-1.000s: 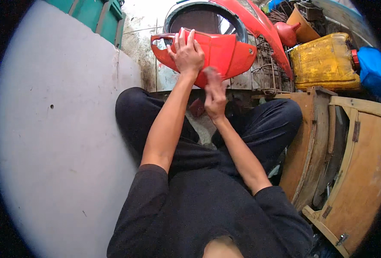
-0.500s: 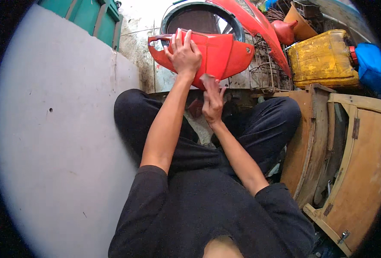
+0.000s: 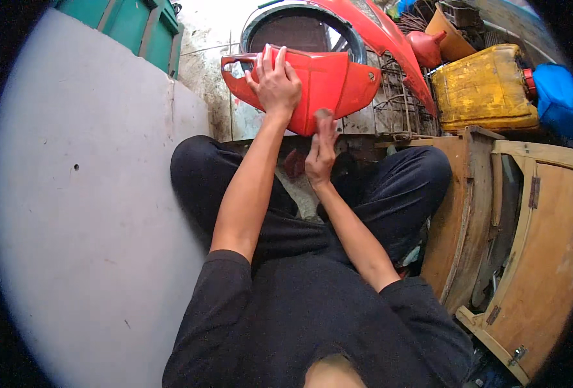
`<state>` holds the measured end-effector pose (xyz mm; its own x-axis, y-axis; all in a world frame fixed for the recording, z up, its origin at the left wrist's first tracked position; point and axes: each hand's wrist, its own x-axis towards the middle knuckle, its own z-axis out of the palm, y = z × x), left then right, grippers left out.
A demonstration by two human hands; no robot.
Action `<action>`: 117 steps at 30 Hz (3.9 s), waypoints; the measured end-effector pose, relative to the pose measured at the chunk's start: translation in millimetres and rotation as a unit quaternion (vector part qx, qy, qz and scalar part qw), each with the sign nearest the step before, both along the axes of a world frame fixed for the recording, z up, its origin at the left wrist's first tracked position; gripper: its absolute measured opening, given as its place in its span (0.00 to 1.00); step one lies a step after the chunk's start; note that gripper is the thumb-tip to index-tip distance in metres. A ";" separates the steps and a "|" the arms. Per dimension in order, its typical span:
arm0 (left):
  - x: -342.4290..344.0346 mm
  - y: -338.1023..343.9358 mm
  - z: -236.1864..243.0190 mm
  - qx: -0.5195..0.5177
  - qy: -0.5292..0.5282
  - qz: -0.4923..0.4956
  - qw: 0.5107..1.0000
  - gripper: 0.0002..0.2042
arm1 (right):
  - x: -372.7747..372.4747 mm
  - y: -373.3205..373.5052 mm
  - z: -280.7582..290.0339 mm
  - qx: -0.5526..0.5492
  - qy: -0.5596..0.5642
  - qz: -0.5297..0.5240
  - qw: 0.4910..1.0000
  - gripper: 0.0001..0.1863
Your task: The person rubs a red motorcycle fairing part with their hands while it is partially submerged in a bucket of water, moving their fingers and palms across the surface of the plastic.
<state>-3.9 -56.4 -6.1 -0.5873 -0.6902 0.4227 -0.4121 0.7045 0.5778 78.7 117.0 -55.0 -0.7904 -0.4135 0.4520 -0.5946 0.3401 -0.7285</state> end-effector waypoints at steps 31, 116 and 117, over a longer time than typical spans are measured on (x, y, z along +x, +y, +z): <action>1.1 0.4 -2.1 -0.002 -0.009 0.004 1.000 0.20 | -6.4 -37.1 25.0 -0.580 -0.609 -0.147 0.520 0.24; 8.5 -9.6 -7.2 0.009 -0.016 0.022 1.000 0.20 | -58.8 -21.7 50.6 -0.476 -0.585 -0.251 0.607 0.26; 10.2 -5.0 -6.6 0.004 -0.021 0.015 1.000 0.20 | -57.0 -21.3 49.5 -0.482 -0.568 -0.243 0.621 0.26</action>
<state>6.3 -61.4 -12.7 -0.5829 -0.7116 0.3923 -0.4569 0.6863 0.5659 21.7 95.7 -5.5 -0.7507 0.0286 -0.6600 0.4924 -0.6419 -0.5878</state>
